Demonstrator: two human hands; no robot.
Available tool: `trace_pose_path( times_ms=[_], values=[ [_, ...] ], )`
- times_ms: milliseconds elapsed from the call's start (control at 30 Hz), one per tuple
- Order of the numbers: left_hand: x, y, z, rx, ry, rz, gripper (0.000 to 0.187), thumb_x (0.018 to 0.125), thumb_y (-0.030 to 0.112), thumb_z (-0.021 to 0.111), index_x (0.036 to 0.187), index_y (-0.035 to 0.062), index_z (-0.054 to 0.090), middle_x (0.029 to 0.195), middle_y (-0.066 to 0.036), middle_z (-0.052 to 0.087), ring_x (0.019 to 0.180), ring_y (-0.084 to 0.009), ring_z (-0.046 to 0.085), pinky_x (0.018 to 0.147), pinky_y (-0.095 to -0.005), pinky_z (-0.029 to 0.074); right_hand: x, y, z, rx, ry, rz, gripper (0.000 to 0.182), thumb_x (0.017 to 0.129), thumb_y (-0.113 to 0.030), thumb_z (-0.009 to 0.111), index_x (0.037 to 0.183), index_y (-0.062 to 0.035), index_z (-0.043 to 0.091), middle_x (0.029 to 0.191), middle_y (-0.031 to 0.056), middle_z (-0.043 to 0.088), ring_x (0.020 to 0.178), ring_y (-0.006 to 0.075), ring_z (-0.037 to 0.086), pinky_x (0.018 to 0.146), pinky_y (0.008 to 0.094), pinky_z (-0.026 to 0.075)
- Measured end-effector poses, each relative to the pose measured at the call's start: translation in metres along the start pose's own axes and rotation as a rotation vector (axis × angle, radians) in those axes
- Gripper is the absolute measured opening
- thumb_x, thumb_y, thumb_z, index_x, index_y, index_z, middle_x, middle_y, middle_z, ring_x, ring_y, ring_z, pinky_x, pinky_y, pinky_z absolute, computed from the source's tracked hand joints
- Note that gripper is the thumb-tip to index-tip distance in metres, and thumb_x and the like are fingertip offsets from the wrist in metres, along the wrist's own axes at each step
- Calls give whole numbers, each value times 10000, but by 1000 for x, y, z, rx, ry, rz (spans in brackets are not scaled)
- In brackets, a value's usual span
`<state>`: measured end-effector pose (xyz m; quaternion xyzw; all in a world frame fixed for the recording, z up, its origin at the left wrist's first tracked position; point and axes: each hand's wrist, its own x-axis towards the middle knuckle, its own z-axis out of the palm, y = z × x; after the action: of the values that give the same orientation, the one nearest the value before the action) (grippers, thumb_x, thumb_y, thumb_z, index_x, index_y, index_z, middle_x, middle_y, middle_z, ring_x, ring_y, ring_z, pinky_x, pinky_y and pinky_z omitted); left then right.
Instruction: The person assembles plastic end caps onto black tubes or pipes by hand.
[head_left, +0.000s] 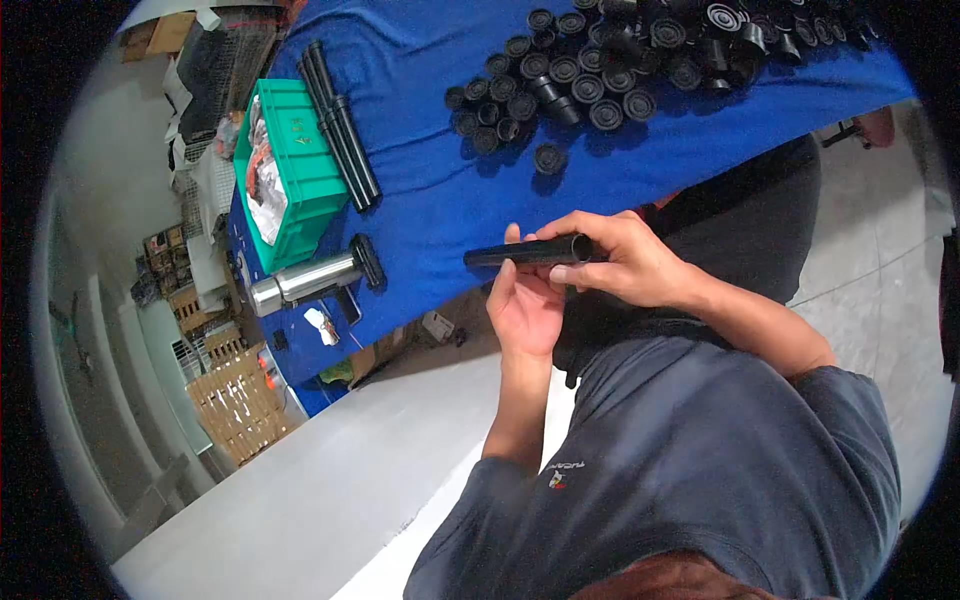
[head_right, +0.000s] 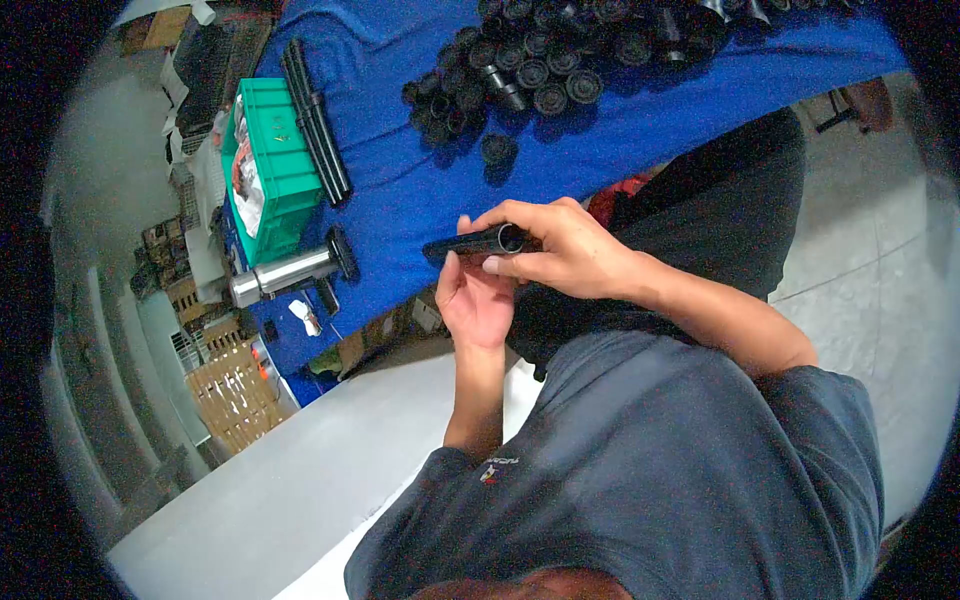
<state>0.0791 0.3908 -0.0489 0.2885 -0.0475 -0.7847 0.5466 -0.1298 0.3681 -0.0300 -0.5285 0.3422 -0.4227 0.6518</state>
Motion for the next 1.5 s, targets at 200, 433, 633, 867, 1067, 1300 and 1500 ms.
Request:
trace_pose_path(
  times_ms=[200, 433, 633, 867, 1067, 1300, 1500],
  values=[
    [3, 1, -7, -32, 49, -54, 384, 966, 243, 698, 1280, 33, 626, 1250, -160, 681, 1165, -263, 652, 1001, -410, 540, 3, -5, 5, 33, 130, -84, 428, 905, -127, 752, 1299, -33, 616, 908, 80, 724, 747, 103, 659, 660, 288, 535],
    [7, -2, -3, -42, -51, -78, 349, 960, 184, 701, 1275, 48, 640, 1274, -141, 675, 1186, -259, 641, 1026, -391, 541, 7, 2, 5, 141, 115, 59, 401, 893, -89, 770, 1262, -24, 628, 856, -22, 660, 712, 40, 579, 621, 229, 494],
    [2, -11, 6, -118, -63, -62, 371, 937, 173, 725, 1287, 73, 652, 1287, -130, 674, 1187, -241, 641, 1082, -387, 499, 8, -8, 7, -14, 180, -50, 344, 891, -93, 772, 1202, -25, 640, 838, -22, 651, 708, 29, 570, 614, 218, 480],
    [6, -7, 1, -107, -18, -65, 414, 926, 166, 738, 1318, 87, 631, 1293, -114, 673, 1187, -238, 640, 1073, -387, 494, 12, -5, 8, 35, 211, 3, 329, 845, -161, 815, 1101, -18, 667, 804, 27, 681, 727, 72, 614, 621, 286, 512],
    [12, -10, 6, -82, -124, -54, 459, 924, 230, 743, 1359, 154, 616, 1362, -110, 628, 1277, -279, 571, 1119, -455, 436, 20, 1, 14, 43, 295, -30, 320, 829, -187, 834, 1014, -10, 642, 725, 51, 643, 661, 105, 602, 590, 299, 498],
    [33, 26, -7, 9, -230, 150, 309, 996, 206, 621, 1289, 108, 632, 1462, -203, 537, 1374, -428, 481, 1067, -566, 510, 19, -13, -14, -628, 242, -293, 476, 843, -341, 815, 1172, -39, 652, 871, 100, 612, 674, 233, 625, 575, 360, 502],
    [66, 41, -28, 103, -186, 255, 257, 993, 136, 628, 1249, 124, 610, 1319, -233, 631, 1259, -441, 588, 991, -523, 586, 57, 4, -14, -1205, 266, -273, 471, 896, -159, 679, 1344, -66, 569, 1180, 167, 583, 899, 329, 677, 728, 444, 586]
  ],
)
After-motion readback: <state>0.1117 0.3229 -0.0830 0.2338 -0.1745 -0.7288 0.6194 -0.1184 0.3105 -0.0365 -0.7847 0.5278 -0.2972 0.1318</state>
